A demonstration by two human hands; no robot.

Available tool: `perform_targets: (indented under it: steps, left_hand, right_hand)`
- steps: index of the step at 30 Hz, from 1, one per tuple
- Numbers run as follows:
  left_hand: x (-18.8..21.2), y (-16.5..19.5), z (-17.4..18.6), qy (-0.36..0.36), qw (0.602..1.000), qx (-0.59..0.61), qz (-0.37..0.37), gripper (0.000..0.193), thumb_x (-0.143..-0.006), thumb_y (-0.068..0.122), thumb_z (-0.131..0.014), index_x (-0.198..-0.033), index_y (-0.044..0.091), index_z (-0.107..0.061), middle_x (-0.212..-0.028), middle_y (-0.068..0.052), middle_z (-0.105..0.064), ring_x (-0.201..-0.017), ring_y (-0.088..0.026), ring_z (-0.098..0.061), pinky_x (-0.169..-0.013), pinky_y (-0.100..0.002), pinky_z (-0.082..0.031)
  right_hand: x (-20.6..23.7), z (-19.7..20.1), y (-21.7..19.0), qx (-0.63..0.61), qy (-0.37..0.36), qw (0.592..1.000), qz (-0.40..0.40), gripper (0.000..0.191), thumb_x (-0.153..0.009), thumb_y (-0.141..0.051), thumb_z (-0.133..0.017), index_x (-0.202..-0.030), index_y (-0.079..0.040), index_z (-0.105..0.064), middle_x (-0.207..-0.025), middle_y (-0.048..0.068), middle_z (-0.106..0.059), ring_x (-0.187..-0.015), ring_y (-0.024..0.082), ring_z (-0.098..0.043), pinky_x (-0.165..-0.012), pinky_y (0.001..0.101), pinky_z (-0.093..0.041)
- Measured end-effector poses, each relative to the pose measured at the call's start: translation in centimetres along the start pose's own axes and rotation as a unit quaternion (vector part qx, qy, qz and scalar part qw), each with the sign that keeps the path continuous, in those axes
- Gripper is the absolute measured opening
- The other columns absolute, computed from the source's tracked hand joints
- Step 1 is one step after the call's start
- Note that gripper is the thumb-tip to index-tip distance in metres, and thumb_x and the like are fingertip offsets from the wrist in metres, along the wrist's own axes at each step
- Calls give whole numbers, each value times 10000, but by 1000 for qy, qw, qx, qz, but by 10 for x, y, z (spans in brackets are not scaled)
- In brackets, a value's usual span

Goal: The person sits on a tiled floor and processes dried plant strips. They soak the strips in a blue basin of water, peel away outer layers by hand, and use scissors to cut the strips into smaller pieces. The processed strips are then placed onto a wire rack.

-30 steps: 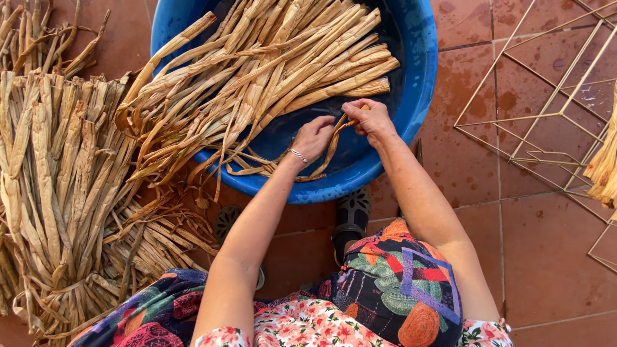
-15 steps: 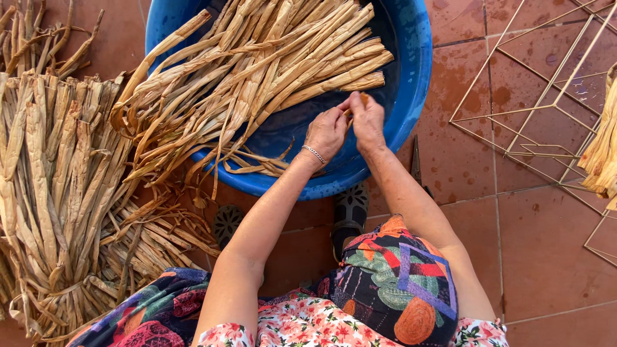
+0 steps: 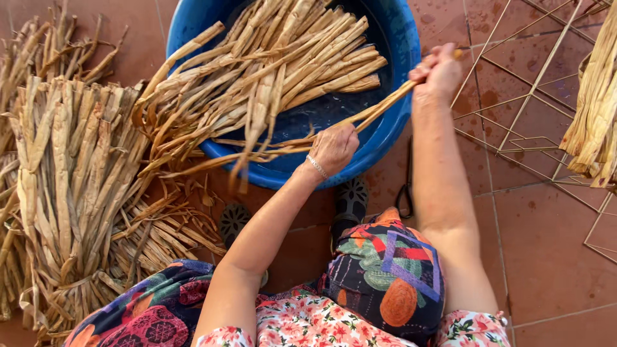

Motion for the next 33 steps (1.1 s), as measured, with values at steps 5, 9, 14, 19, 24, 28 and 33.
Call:
perform_targets:
  steps: [5, 9, 14, 19, 24, 28, 33]
  left_hand:
    - [18, 11, 24, -21, 998, -49, -19, 184, -993, 173, -513, -875, 41, -566, -766, -184, -650, -764, -393, -654, -727, -515, -521]
    - [41, -1, 45, 20, 992, -85, -96, 116, -946, 125, -554, -863, 44, -562, -796, -180, -626, -821, -394, -634, -757, -513, -512]
    - [68, -40, 63, 8, 988, -121, -96, 112, -927, 116, -578, -841, 46, -569, -805, -160, -652, -841, -375, -632, -797, -518, -514]
    - [78, -87, 89, -69, 965, -250, 49, 136, -921, 148, -597, -831, 49, -622, -850, -187, -667, -878, -387, -651, -843, -509, -519]
    - [50, -84, 89, -60, 967, -243, 38, 190, -799, 109, -654, -964, 18, -631, -943, -206, -671, -947, -398, -636, -875, -498, -519]
    - [-10, -76, 73, 65, 967, -247, 1, 175, -830, 65, -671, -991, 31, -611, -1025, -189, -638, -1061, -379, -602, -872, -470, -512]
    - [-60, -86, 53, 79, 926, -370, 1, 211, -787, 65, -682, -986, 58, -611, -994, -158, -623, -984, -363, -592, -882, -472, -484]
  right_hand:
    - [-25, 2, -36, -4, 24, 999, 40, 351, -1084, -366, -514, -911, -68, -580, -600, 8, -447, -445, 140, -368, -420, 331, -302]
    - [-40, 8, -59, 18, 52, 995, 86, 296, -1081, -296, -515, -884, -80, -564, -553, -36, -354, -424, 109, -293, -389, 315, -238]
    - [-47, 16, -72, 32, 88, 987, 134, 379, -1061, -339, -471, -856, -39, -580, -512, -25, -350, -380, 98, -294, -325, 300, -203]
    - [-41, 22, -110, 56, 25, 972, 229, 364, -1133, -306, -509, -953, -1, -595, -611, -6, -423, -454, 124, -377, -373, 321, -302]
    - [-9, -9, -30, 208, -73, 962, 161, 332, -1152, -359, -499, -1017, -67, -584, -623, 19, -511, -484, 150, -518, -449, 316, -457]
    - [45, -14, 74, 322, -146, 925, 139, 77, -1035, -141, -599, -1088, -87, -615, -887, -27, -646, -649, 82, -559, -555, 263, -494]
    - [81, 10, 145, 477, -233, 838, -124, 213, -892, -235, -779, -1069, -143, -704, -872, -25, -671, -661, 65, -558, -538, 246, -469]
Point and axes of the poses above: each hand's wrist, its own x-axis away from the middle knuckle, its own z-axis out of the back of the hand, y = z × x, the point moved 2 cm from there along -x, towards the middle knuckle
